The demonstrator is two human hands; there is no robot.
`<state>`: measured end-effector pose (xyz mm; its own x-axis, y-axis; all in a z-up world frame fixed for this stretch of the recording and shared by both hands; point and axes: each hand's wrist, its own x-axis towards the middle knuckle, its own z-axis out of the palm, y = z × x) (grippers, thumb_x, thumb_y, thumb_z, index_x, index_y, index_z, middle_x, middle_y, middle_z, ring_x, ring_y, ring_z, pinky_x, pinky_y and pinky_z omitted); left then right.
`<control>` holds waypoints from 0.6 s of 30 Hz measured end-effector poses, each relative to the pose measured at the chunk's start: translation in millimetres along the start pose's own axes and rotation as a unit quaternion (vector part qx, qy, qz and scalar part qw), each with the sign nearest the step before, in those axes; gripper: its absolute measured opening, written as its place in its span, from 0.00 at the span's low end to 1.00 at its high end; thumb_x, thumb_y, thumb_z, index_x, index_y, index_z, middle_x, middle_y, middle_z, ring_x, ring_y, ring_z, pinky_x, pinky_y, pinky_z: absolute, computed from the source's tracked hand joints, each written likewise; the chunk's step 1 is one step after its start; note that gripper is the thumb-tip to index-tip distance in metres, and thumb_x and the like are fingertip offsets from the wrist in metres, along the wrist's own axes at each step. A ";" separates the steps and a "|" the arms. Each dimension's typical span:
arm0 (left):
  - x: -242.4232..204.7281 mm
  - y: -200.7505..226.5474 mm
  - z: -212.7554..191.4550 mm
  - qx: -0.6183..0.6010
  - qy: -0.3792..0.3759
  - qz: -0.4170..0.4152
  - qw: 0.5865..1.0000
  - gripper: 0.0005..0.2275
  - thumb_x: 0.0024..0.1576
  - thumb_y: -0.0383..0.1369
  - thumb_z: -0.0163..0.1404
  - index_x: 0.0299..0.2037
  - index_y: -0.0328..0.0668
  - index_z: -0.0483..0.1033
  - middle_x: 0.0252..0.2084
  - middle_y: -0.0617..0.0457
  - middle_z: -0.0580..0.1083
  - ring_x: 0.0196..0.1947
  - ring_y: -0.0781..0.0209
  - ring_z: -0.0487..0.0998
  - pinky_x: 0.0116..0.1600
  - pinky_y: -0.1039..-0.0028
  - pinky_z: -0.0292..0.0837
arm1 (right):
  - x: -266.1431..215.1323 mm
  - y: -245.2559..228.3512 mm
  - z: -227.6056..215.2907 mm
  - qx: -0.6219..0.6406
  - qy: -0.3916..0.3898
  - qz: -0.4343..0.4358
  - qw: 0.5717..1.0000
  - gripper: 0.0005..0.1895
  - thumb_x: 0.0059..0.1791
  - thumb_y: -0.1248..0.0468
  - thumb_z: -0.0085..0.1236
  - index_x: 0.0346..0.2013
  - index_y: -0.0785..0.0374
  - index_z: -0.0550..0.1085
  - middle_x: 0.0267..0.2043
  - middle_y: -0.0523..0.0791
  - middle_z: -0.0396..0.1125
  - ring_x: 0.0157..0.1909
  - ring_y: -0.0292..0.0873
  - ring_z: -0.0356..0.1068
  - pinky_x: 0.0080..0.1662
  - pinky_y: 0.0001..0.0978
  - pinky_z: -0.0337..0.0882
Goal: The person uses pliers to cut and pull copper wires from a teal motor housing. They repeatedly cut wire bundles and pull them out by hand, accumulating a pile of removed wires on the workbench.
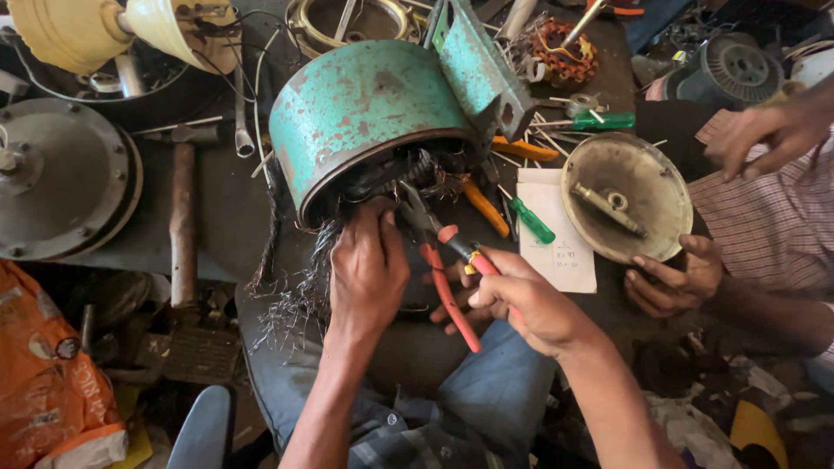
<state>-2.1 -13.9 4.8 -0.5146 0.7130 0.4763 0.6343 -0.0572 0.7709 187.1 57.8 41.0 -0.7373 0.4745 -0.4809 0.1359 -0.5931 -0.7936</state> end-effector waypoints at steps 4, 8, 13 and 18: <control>-0.9 -1.7 -0.2 0.005 0.000 -0.007 1.000 0.06 0.64 0.23 0.45 0.48 0.32 0.73 0.40 0.35 0.77 0.40 0.35 0.79 0.45 0.55 0.73 | -0.3 -3.3 2.7 0.000 -0.009 -0.007 1.000 0.40 0.40 0.68 0.45 0.69 0.68 0.58 0.48 0.50 0.67 0.43 0.53 0.77 0.44 0.43 0.79; 1.3 -0.5 1.7 0.001 -0.002 -0.018 1.000 0.05 0.64 0.23 0.45 0.47 0.32 0.73 0.40 0.36 0.76 0.40 0.36 0.79 0.44 0.54 0.73 | 1.8 -5.6 1.2 -0.020 0.002 -0.006 1.000 0.39 0.40 0.68 0.45 0.68 0.69 0.61 0.43 0.50 0.63 0.42 0.54 0.78 0.44 0.45 0.80; 0.8 0.5 2.2 0.000 0.000 -0.026 1.000 0.05 0.64 0.23 0.44 0.45 0.32 0.73 0.40 0.36 0.77 0.40 0.35 0.79 0.44 0.54 0.72 | 11.3 -2.6 -1.9 0.019 -0.003 0.016 1.000 0.24 0.40 0.69 0.44 0.51 0.75 0.65 0.47 0.56 0.71 0.44 0.56 0.78 0.44 0.49 0.81; 1.4 -0.7 0.2 -0.037 0.006 -0.017 0.999 0.05 0.65 0.23 0.43 0.45 0.32 0.72 0.40 0.36 0.77 0.40 0.36 0.79 0.44 0.55 0.73 | 16.7 8.5 1.8 0.100 -0.010 -0.010 0.995 0.22 0.41 0.70 0.44 0.49 0.71 0.69 0.44 0.55 0.70 0.39 0.56 0.78 0.41 0.49 0.81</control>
<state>-3.2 -12.8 4.8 -0.5427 0.7072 0.4531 0.5711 -0.0848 0.8165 174.8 59.5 26.9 -0.7511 0.4758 -0.4576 -0.0114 -0.7024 -0.7117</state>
